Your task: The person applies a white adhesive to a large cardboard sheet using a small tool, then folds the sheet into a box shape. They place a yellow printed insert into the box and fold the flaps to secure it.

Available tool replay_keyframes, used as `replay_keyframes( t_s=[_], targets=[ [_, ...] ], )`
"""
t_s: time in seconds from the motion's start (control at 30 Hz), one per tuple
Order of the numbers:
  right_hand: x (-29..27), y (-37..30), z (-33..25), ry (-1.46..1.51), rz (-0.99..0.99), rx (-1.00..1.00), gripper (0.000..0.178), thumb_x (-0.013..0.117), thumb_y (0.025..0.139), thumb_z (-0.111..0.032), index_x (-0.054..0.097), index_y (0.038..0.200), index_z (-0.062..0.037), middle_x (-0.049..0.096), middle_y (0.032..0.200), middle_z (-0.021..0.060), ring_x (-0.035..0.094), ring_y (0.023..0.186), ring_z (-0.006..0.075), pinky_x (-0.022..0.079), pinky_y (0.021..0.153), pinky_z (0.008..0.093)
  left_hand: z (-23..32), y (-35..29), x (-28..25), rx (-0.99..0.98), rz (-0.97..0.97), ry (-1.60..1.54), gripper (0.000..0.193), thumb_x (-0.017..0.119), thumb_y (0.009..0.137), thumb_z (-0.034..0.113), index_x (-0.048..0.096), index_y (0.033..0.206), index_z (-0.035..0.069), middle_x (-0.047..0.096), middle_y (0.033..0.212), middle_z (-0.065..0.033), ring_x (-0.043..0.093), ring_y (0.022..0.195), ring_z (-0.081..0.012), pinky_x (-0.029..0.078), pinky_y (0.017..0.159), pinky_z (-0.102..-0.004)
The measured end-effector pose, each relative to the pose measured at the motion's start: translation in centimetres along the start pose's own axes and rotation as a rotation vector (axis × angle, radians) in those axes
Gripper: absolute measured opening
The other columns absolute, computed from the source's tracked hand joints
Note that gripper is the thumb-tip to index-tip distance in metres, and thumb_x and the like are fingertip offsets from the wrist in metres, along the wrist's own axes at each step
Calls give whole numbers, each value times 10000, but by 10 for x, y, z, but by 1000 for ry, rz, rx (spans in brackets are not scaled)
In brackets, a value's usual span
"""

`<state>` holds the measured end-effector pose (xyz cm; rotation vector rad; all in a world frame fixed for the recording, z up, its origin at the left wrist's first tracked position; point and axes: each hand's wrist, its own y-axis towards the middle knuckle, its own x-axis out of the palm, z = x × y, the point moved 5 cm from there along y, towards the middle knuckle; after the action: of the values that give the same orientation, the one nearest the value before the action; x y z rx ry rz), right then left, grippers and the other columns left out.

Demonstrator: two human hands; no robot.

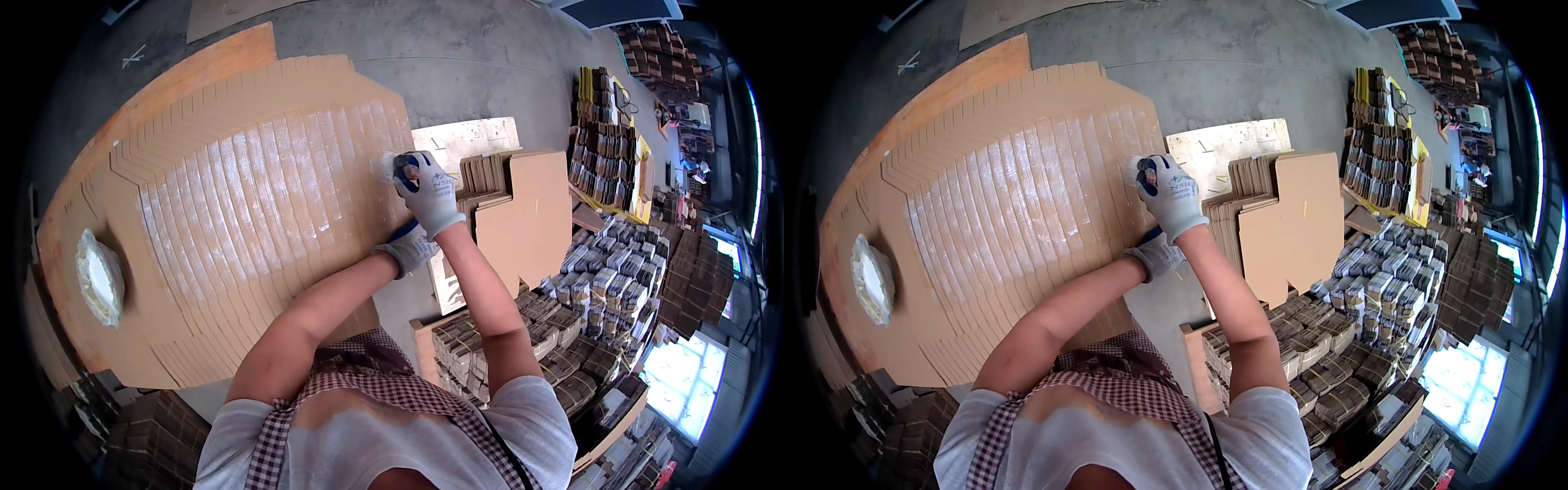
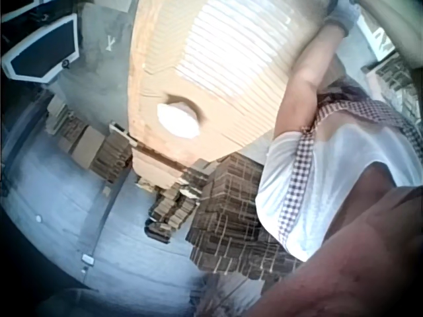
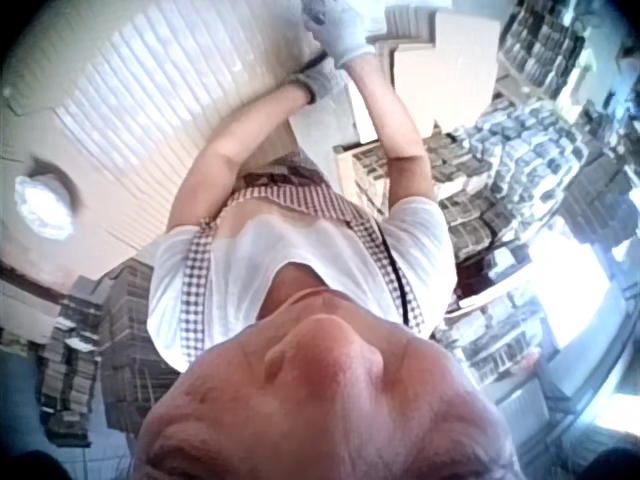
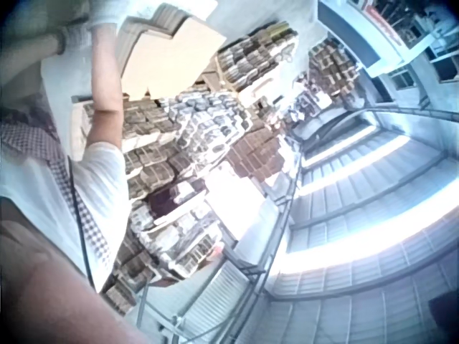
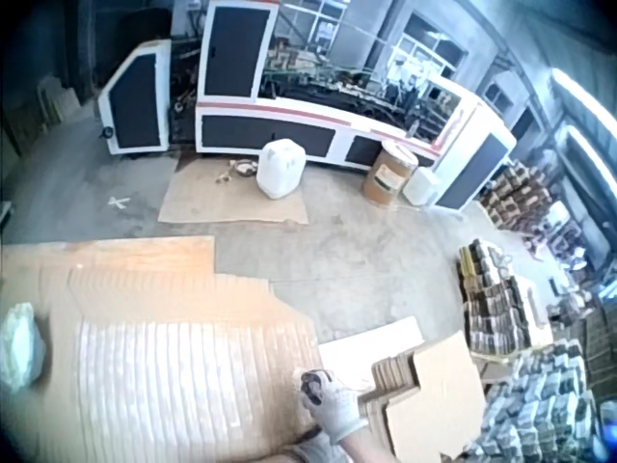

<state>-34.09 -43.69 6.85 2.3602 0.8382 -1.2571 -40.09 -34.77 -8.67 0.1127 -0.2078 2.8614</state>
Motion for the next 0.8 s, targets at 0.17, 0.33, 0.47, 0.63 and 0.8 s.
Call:
replay_keyframes(
  t_s=[0.17, 0.33, 0.47, 0.63, 0.8],
  targets=[
    [-20, -23, -18, 134, 65, 75, 235, 673, 791, -133, 631, 1017, -87, 624, 1071, 144, 614, 991, 343, 508, 833, 396, 37, -7, -5, 159, -1, 755, 348, 330, 1038, 233, 451, 1353, 147, 502, 1383, -47, 446, 1278, -183, 328, 1097, -319],
    [2, -43, -1, -147, -32, 95, 297, 699, 786, -156, 614, 1067, -111, 615, 1057, 129, 617, 969, 342, 511, 810, 417, 48, -13, -6, 218, 28, 732, 351, 366, 1000, 267, 515, 1299, 160, 526, 1366, -57, 456, 1271, -205, 328, 1088, -373],
    [-30, -46, -1, -2, 184, 141, 295, 708, 788, -149, 617, 1057, -70, 620, 1054, 131, 627, 949, 332, 509, 818, 387, 47, -3, 0, 323, -41, 1152, 351, 404, 962, 301, 581, 1237, 175, 554, 1340, -70, 473, 1257, -231, 329, 1077, -429],
    [-35, -63, -23, 219, 196, 105, 303, 698, 794, -89, 630, 1085, -40, 647, 1036, 131, 633, 947, 309, 505, 846, 359, 120, -53, -8, 239, -350, 1173, 411, 421, 965, 341, 536, 1316, 158, 486, 1412, -78, 433, 1306, -265, 334, 1096, -401],
    [8, -66, -76, 344, 69, -44, 335, 711, 785, -74, 626, 1108, -63, 639, 1084, 132, 622, 1010, 329, 501, 885, 375, 97, -129, -41, 134, -405, 1238, 397, 483, 925, 376, 585, 1222, 133, 521, 1331, -110, 459, 1257, -304, 321, 1098, -457]
  ],
)
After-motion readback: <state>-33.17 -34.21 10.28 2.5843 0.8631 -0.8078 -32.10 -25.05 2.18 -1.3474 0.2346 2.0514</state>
